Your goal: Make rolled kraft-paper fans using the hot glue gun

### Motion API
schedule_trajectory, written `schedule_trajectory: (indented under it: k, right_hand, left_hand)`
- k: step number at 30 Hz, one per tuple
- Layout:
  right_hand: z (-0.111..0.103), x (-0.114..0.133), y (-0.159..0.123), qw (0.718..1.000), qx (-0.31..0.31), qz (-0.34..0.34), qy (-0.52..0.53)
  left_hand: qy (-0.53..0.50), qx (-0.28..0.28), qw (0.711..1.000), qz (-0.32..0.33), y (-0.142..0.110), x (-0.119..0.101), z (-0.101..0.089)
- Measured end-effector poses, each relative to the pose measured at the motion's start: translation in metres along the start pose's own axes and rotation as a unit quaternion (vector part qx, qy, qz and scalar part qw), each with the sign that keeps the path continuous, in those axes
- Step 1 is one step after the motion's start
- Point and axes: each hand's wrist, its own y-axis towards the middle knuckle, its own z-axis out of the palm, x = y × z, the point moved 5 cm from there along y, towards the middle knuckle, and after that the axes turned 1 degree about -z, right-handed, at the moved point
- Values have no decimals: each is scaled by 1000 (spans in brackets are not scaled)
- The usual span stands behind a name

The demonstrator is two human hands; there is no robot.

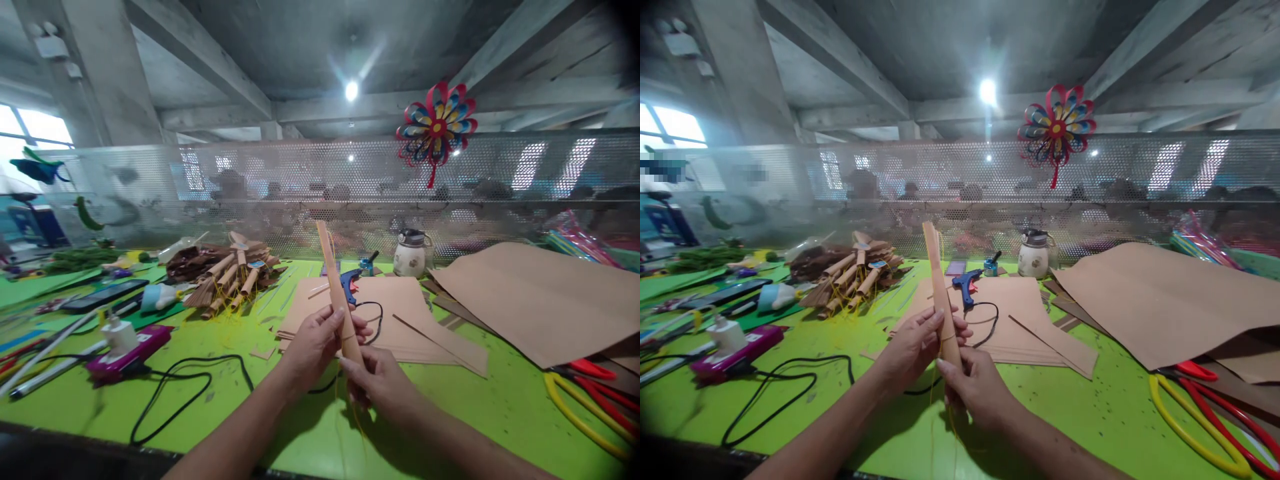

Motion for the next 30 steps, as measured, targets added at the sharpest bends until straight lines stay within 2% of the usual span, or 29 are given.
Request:
schedule_trajectory:
  k: [3, 7, 10, 12, 14, 17, 19, 21, 24, 30]
  right_hand:
    - [3, -8, -1, 994, 82, 17, 73]
    - [6, -6, -6, 969, 172, 23, 178]
    - [7, -3, -12, 954, 211, 52, 208]
    - [8, -2, -13, 954, 208, 60, 207]
    - [7, -1, -10, 969, 173, 39, 174]
    - [2, 0, -3, 995, 70, 1, 73]
    - [-3, -1, -1, 1000, -4, -10, 16]
    - [-4, -3, -1, 999, -39, -9, -7]
    - [0, -6, -3, 1000, 12, 2, 9]
    - [8, -10, -6, 974, 149, 48, 162]
  left_hand:
    - [-10, 24, 1000, -4, -2, 0, 2]
    - [-24, 49, 998, -12, -5, -1, 3]
    - [-39, 69, 997, -22, -7, -1, 4]
    - [-40, 78, 996, -20, -7, -2, 5]
    - [-31, 61, 998, -7, -6, -3, 3]
    - [-10, 3, 1000, 23, -4, -6, -1]
    - [-5, -21, 999, 36, -2, -7, -3]
    - [-8, -28, 999, 38, -1, -7, -4]
    - [-7, -26, 999, 35, -2, -7, -3]
    - [-24, 15, 1000, 12, -5, -5, 0]
